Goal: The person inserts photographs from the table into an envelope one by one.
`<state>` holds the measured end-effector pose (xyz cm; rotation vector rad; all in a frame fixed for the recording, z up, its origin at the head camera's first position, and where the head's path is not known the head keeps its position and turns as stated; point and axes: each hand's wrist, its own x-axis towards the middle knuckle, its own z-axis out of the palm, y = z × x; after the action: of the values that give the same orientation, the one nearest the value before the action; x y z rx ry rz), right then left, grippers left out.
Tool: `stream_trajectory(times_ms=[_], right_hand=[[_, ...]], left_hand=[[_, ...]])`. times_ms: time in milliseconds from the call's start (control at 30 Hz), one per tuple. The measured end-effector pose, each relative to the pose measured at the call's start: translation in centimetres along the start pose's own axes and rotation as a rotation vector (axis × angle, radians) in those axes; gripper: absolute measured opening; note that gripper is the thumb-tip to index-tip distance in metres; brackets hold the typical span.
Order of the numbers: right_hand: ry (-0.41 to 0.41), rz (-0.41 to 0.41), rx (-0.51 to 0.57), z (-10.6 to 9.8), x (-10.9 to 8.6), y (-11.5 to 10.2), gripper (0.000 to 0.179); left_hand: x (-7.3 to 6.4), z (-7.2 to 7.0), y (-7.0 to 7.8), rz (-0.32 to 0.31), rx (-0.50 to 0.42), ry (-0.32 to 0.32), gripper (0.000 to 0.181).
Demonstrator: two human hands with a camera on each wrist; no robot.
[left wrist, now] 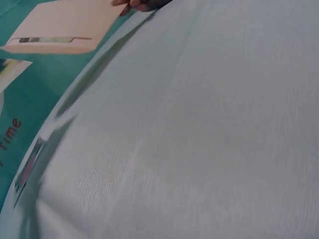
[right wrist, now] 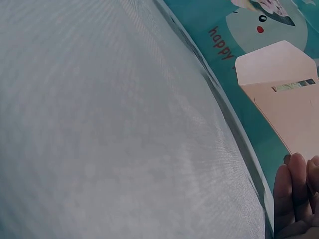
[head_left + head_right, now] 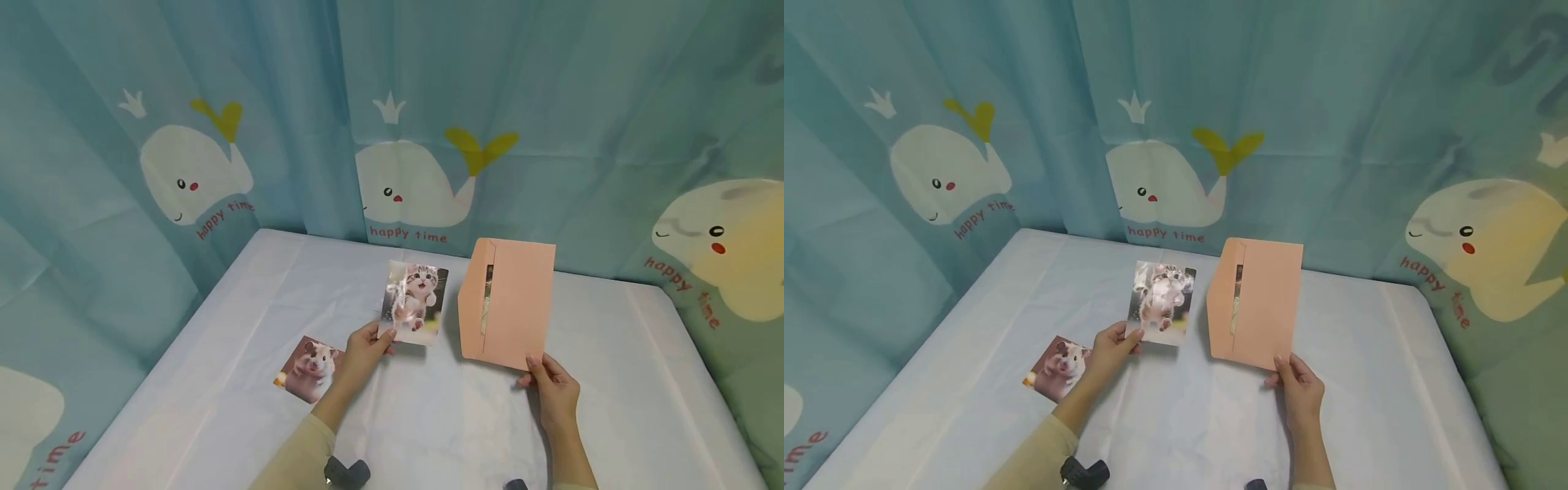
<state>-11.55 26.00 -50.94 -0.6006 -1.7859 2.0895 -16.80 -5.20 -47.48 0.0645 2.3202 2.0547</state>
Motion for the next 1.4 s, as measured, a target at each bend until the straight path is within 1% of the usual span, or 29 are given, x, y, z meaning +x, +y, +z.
stream_trajectory(times_ms=[33, 133, 267, 333, 367, 500, 567, 633, 767, 867, 933, 967, 1100, 1200, 1300, 1400], right_hand=[[-0.001, -0.002, 0.002, -0.1, -0.1, 0.1, 0.013], [-0.003, -0.015, 0.010, -0.3, -0.2, 0.2, 0.015], [-0.016, -0.030, 0.027, -0.4, -0.3, 0.4, 0.014], [-0.026, -0.033, 0.037, -0.5, -0.4, 0.3, 0.015], [-0.029, -0.030, 0.038, -0.5, -0.4, 0.3, 0.015], [-0.041, -0.026, 0.042, -0.6, -0.4, 0.2, 0.016], [-0.037, -0.030, 0.043, -0.6, -0.3, 0.1, 0.017], [-0.030, -0.037, 0.050, -0.5, -0.2, 0.2, 0.018], [-0.041, -0.051, 0.077, -0.2, -0.1, 0.3, 0.020], [-0.052, -0.055, 0.071, -0.1, 0.0, 0.4, 0.020], [-0.046, -0.052, 0.062, -0.1, 0.0, 0.3, 0.019], [-0.044, -0.052, 0.054, -0.1, 0.0, 0.2, 0.019], [-0.032, -0.046, 0.031, 0.0, 0.0, 0.0, 0.017], [-0.043, -0.049, 0.018, 0.1, 0.0, -0.2, 0.013], [-0.056, -0.051, 0.013, 0.1, -0.1, -0.3, 0.010], [-0.053, -0.046, 0.020, 0.1, -0.1, -0.2, 0.011]], left_hand=[[-0.1, 0.4, 0.0, -0.009, -0.024, -0.012, 0.029], [-0.6, 1.3, 1.2, -0.023, -0.061, -0.049, 0.026], [-0.5, 2.4, 1.7, -0.031, -0.138, -0.078, 0.018], [-0.1, 2.9, 1.1, -0.029, -0.181, -0.085, 0.020], [0.0, 3.2, 1.0, -0.022, -0.187, -0.088, 0.022], [-0.1, 4.0, 1.6, -0.008, -0.165, -0.097, 0.022], [-0.3, 4.3, 2.1, -0.004, -0.138, -0.097, 0.021], [-0.7, 4.4, 2.9, 0.006, -0.099, -0.091, 0.020], [-1.6, 4.6, 4.7, 0.048, 0.013, -0.066, 0.023], [-2.0, 4.7, 5.2, 0.058, 0.061, -0.058, 0.023], [-1.9, 4.9, 4.9, 0.056, 0.067, -0.055, 0.022], [-1.8, 5.1, 4.5, 0.053, 0.069, -0.052, 0.022], [-1.1, 5.5, 2.5, 0.050, 0.061, -0.035, 0.024], [-0.6, 5.6, 1.3, 0.053, 0.063, -0.014, 0.027], [-0.5, 5.7, 1.0, 0.058, 0.073, 0.001, 0.030], [-0.7, 5.7, 1.1, 0.061, 0.081, 0.003, 0.031]])
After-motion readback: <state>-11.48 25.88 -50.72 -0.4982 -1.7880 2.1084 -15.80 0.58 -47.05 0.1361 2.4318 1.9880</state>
